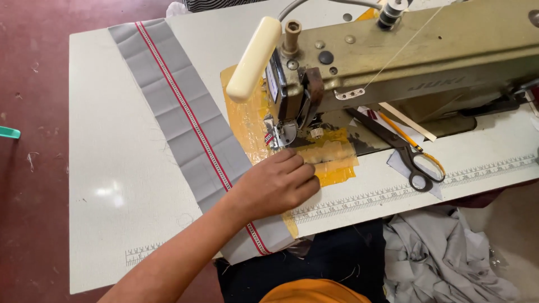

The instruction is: The person marks a fabric strip with a pencil using a wooden guide and then threads the needle of an industrial sewing machine.

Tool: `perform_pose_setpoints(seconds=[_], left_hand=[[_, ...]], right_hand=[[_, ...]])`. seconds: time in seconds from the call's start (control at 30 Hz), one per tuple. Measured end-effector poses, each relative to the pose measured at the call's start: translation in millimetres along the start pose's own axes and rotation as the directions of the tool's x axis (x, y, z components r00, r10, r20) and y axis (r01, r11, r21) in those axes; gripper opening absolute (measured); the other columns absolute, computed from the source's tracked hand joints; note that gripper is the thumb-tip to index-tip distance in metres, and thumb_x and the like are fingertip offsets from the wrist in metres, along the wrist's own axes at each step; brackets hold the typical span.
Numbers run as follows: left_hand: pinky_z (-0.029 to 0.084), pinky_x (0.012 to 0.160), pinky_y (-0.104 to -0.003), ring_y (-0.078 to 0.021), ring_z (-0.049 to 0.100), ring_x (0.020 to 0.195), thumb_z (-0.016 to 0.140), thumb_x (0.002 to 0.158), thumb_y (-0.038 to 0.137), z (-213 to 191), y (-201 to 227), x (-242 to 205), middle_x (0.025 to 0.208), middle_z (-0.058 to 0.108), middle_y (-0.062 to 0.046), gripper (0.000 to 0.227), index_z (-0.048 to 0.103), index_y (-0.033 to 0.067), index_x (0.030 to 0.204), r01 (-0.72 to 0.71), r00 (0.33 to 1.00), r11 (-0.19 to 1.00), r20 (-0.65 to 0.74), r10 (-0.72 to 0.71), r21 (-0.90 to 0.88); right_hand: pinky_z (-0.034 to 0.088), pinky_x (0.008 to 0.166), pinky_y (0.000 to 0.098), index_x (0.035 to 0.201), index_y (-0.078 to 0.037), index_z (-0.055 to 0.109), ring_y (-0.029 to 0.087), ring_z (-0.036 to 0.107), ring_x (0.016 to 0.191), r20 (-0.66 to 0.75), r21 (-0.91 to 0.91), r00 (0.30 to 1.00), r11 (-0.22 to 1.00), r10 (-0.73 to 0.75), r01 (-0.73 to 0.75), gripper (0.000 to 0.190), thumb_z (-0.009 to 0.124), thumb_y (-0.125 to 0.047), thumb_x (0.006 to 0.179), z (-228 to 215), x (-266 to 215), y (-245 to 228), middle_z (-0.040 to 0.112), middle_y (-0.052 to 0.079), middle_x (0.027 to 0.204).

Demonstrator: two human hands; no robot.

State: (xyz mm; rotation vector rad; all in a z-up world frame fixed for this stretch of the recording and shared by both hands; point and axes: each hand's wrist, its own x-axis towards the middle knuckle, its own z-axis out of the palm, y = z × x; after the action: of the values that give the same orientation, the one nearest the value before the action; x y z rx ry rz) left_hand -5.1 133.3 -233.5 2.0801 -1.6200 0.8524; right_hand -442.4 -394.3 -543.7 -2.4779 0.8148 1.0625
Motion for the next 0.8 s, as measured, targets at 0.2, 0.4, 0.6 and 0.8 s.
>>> perform_pose_setpoints(seconds=[0.2, 0.4, 0.6, 0.8], left_hand=[[0.058, 0.08, -0.04, -0.0301, 0.072, 0.086, 0.069, 0.096, 0.013, 38, -31, -23, 0.089, 0.066, -0.01, 0.004, 0.072, 0.0102, 0.096, 0.169, 0.986, 0.974, 0.021, -0.168, -0.149], [0.057, 0.07, -0.037, -0.0256, 0.069, 0.076, 0.064, 0.098, 0.02, 25, -34, -31, 0.084, 0.064, -0.007, 0.01, 0.072, 0.0158, 0.094, 0.338, 0.941, 0.933, 0.074, -0.331, -0.126], [0.057, 0.07, -0.032, -0.0199, 0.07, 0.074, 0.067, 0.097, 0.026, 16, -37, -29, 0.081, 0.066, -0.002, 0.014, 0.077, 0.0173, 0.097, 0.462, 0.886, 0.862, 0.147, -0.44, -0.209], [0.057, 0.071, -0.034, -0.0238, 0.071, 0.075, 0.066, 0.098, 0.023, 11, -41, -26, 0.081, 0.067, -0.006, 0.016, 0.078, 0.0135, 0.098, 0.512, 0.857, 0.827, 0.194, -0.477, -0.23]], right_hand=[[0.062, 0.093, 0.0496, 0.116, -0.031, 0.083, 0.038, 0.08, 0.103, -0.116, -0.041, 0.984, 0.99, -0.136, 0.132, 0.04, 0.062, -0.049, 0.088, -189, -95, -208, 0.091, 0.011, 0.096], [0.057, 0.081, 0.0291, 0.118, -0.023, 0.078, 0.018, 0.071, 0.092, -0.795, -0.422, 0.109, 0.673, -0.597, 0.607, 0.023, 0.076, -0.03, 0.096, -302, -102, -386, 0.074, -0.005, 0.1], [0.055, 0.092, 0.0439, 0.129, -0.014, 0.074, 0.037, 0.069, 0.107, -0.716, -0.505, 0.332, 0.784, -0.614, 0.362, 0.041, 0.06, -0.043, 0.104, -332, -55, -438, 0.072, 0.017, 0.11], [0.055, 0.087, 0.0385, 0.134, -0.025, 0.072, 0.027, 0.064, 0.105, -0.695, -0.671, 0.07, 0.68, -0.716, 0.295, 0.039, 0.059, -0.049, 0.106, -322, -52, -443, 0.061, 0.007, 0.108]])
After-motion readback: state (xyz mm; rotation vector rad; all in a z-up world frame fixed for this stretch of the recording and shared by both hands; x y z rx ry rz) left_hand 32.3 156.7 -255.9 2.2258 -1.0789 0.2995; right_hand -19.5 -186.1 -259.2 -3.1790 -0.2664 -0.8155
